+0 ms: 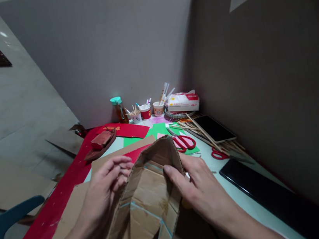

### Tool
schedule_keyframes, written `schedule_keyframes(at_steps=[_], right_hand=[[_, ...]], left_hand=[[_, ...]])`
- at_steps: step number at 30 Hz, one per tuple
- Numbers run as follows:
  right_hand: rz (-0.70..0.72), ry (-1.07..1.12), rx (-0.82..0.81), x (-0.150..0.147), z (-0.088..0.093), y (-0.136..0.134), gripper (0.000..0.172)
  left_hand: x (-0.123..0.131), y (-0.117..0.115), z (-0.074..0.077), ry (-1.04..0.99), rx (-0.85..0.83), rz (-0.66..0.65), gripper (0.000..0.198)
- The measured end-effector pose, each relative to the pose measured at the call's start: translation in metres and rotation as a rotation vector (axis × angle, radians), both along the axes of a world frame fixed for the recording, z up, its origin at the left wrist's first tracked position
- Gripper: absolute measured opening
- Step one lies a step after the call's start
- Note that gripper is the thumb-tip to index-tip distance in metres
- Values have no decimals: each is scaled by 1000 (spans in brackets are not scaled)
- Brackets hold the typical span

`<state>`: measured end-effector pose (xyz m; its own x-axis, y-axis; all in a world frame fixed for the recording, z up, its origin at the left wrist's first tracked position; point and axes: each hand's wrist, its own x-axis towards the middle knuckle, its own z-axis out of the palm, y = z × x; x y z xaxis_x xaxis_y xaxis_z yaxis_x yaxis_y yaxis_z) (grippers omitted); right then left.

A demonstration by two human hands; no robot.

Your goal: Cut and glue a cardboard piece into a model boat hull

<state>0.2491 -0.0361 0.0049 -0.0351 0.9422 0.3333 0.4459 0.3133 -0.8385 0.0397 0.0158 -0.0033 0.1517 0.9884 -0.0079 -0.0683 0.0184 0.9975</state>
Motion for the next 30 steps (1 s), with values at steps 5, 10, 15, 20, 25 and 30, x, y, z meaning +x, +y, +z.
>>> schedule_keyframes(at_steps=[5,10,15,20,25,30], right_hand=[[43,-166,-27,-2,0,2,15],[59,-136,-53,-5,-7,2,14],[31,8,-32,-10,-15,5,20],[-28,53,25,-16,-27,8,17],[-62,25,87,-19,-35,2,18],[-73,10,131,-22,-40,-3,30]], left_hand=[[5,-4,20,219,139,-129,34],[24,-11,9,552,373,-100,27],[32,-12,-8,667,539,72,24],[34,-18,-13,711,716,166,20],[36,-24,-15,719,850,214,19],[41,-28,-19,698,881,274,19]])
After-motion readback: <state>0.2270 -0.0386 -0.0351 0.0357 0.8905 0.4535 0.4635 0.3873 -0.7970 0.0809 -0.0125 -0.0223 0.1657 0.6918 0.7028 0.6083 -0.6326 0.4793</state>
